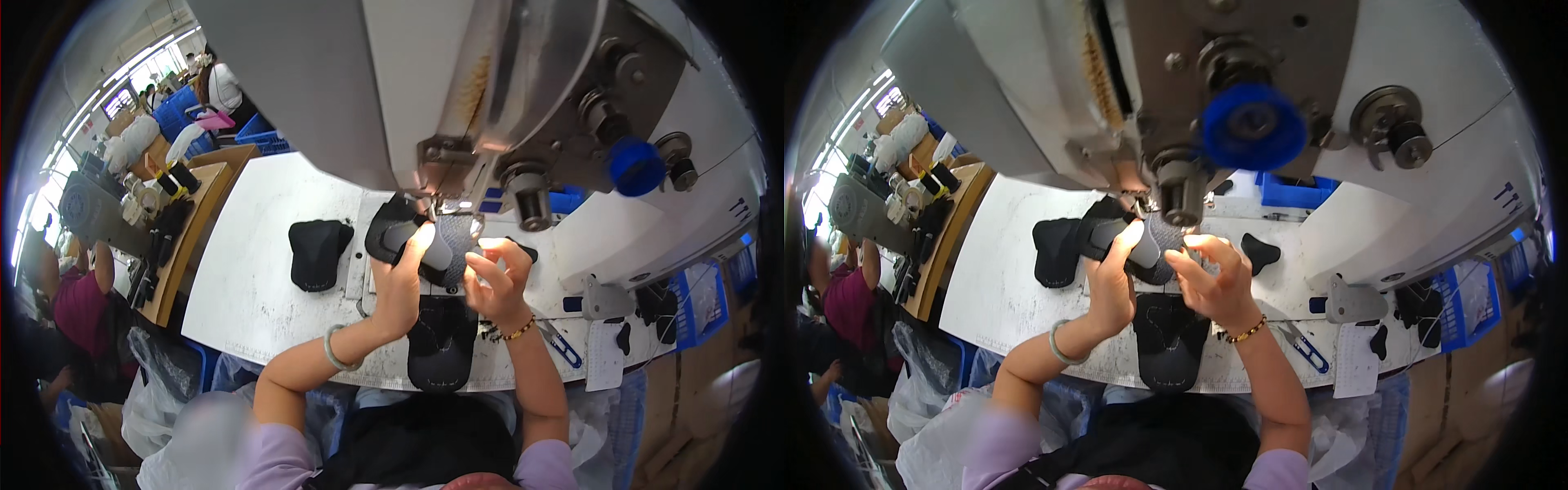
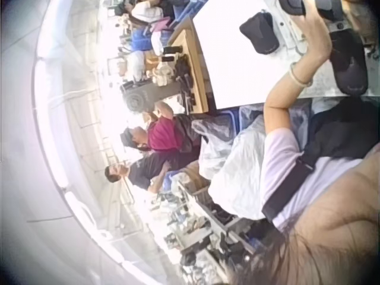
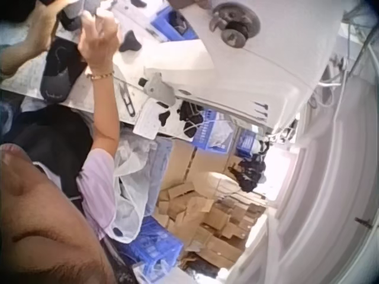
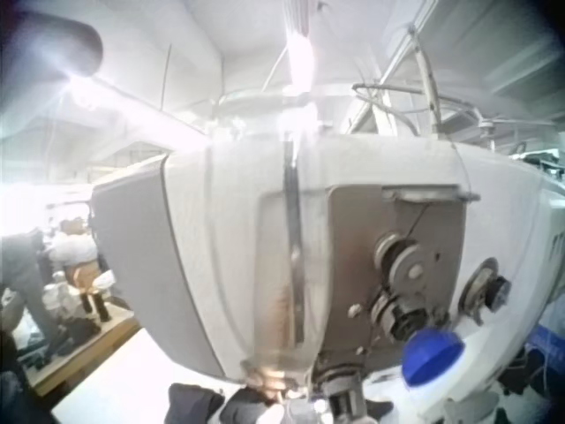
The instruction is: The person sews a black shoe insole using a sewing machine. They guide the insole under the needle to stitch along the edges and trim excess thread with scissors. The person handles the insole one at a time, rotating it to complete different sections of the seam.
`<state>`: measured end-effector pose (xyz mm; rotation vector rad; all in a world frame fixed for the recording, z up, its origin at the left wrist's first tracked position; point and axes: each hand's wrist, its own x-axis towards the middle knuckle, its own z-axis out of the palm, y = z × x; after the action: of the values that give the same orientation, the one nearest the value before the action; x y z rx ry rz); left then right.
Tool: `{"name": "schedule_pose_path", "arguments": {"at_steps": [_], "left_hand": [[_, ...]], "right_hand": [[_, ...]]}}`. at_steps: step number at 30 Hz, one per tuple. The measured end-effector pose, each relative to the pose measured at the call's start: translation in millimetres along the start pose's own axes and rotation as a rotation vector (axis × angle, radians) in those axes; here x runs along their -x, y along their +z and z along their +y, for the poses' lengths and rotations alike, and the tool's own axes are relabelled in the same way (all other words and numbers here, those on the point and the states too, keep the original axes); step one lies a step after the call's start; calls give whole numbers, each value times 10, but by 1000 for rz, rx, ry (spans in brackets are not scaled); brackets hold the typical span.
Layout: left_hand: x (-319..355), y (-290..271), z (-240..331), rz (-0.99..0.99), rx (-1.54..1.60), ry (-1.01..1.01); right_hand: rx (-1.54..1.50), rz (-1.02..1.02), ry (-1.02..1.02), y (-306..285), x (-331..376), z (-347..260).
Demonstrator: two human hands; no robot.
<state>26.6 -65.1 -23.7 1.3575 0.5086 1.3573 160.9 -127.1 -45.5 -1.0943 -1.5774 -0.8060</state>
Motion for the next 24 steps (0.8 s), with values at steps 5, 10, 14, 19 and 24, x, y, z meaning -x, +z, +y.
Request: {"name": "schedule_pose_path", "arguments": {"at_steps": [5, 10, 14, 19, 24], "left_hand": [[28, -485, -314, 29, -292, 299], [-161, -771, -69, -69, -927, 1099], [-244, -693, -60, -278, -932, 1120], [-252, -661, -102, -354, -805, 1023], [-274, -614, -48, -350, -831, 1092]], "right_hand": [[-3, -103, -162, 12, -21, -31], [-80, -96, -88, 1, -24, -36], [-99, -109, -68, 7, -15, -59], [-112, -127, -82, -9, -27, -59], [-92, -96, -63, -27, -20, -71]]}}
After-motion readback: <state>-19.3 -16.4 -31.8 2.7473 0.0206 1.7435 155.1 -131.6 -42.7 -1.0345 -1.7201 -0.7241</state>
